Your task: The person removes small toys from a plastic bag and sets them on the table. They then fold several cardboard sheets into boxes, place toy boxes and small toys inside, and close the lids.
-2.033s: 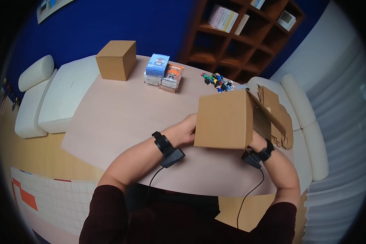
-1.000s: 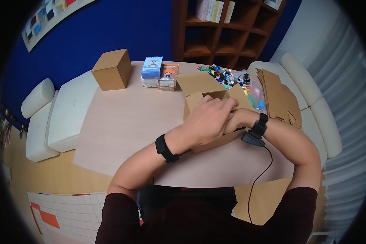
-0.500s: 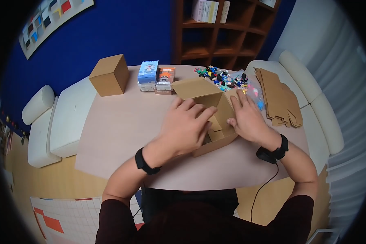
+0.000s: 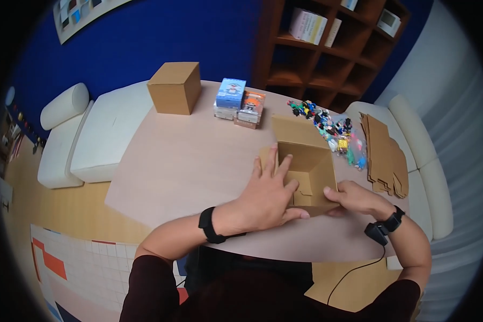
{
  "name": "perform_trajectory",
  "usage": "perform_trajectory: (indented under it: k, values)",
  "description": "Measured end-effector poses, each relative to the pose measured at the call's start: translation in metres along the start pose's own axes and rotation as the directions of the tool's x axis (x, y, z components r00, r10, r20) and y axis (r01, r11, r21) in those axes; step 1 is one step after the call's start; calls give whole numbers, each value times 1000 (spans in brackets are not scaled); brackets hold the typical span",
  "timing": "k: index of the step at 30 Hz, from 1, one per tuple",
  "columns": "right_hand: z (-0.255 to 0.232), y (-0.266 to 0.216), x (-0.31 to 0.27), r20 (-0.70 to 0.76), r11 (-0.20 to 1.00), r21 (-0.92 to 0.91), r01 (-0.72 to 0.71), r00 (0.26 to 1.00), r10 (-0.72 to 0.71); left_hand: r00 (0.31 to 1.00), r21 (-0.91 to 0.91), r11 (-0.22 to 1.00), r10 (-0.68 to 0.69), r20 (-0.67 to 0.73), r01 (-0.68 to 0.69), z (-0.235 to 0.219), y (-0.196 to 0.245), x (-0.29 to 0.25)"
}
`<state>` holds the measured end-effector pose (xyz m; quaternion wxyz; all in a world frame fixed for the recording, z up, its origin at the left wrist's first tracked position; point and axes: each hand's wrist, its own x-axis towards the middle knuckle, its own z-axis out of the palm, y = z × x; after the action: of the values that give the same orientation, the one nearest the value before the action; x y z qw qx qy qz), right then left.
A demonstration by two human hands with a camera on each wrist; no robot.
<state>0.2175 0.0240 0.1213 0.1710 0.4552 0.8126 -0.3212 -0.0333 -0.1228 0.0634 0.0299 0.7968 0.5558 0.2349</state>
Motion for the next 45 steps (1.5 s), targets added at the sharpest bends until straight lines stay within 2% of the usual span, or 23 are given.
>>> perform_trajectory:
  k: [1,4,6,8,9,10,12,14,15,18,20,26,30,36,39,42,45]
  values:
    - [-15,-6,-8,60,953,-303,26,998,-8,1000,-14,1000,14,-2,-14,3,-3,0]
    - [-62,-29,-20,-193,887,-461,-27,979,-71,998,-57,996,67,12,-66,6,-14,6]
    - [-93,-75,-14,-412,894,-431,-124,908,-73,992,-93,989,116,52,-111,4,-21,11]
    - [-102,-99,9,-495,874,-482,67,802,-335,988,-80,985,153,16,-152,6,-27,17]
    - [-107,-108,26,-433,792,-577,198,748,-503,985,-71,982,173,-3,-172,8,-31,20]
    - [-113,-118,53,-342,779,-566,271,782,-521,983,-75,980,183,-5,-183,10,-33,23]
    - [-113,-132,117,-209,645,-591,485,680,-703,980,-84,977,198,-10,-198,15,-38,27]
    - [-107,-170,161,-140,779,-449,438,826,-545,979,-42,978,204,26,-203,14,-37,29]
    - [-103,-169,195,-149,747,-480,460,796,-586,977,-21,978,210,45,-209,13,-36,29]
    - [-90,-177,256,-129,768,-543,339,871,-475,977,-3,979,206,56,-206,15,-37,30]
    - [-80,-177,271,-116,744,-595,305,883,-455,979,6,980,197,41,-198,20,-36,29]
    - [-72,-170,293,-119,782,-539,315,890,-440,982,-2,983,184,54,-184,15,-35,29]
    - [-75,-171,288,-88,787,-491,375,877,-473,981,-17,982,191,30,-190,12,-34,27]
    - [-81,-180,268,-115,772,-593,227,926,-360,984,2,985,175,26,-175,12,-33,27]
    - [-97,-171,247,-111,770,-592,237,923,-369,986,11,986,165,-15,-165,23,-34,26]
    - [-121,-149,220,-202,782,-552,289,864,-462,986,8,986,165,9,-165,17,-34,26]
    - [-137,-140,155,-250,828,-427,363,833,-494,986,35,986,161,31,-162,16,-34,27]
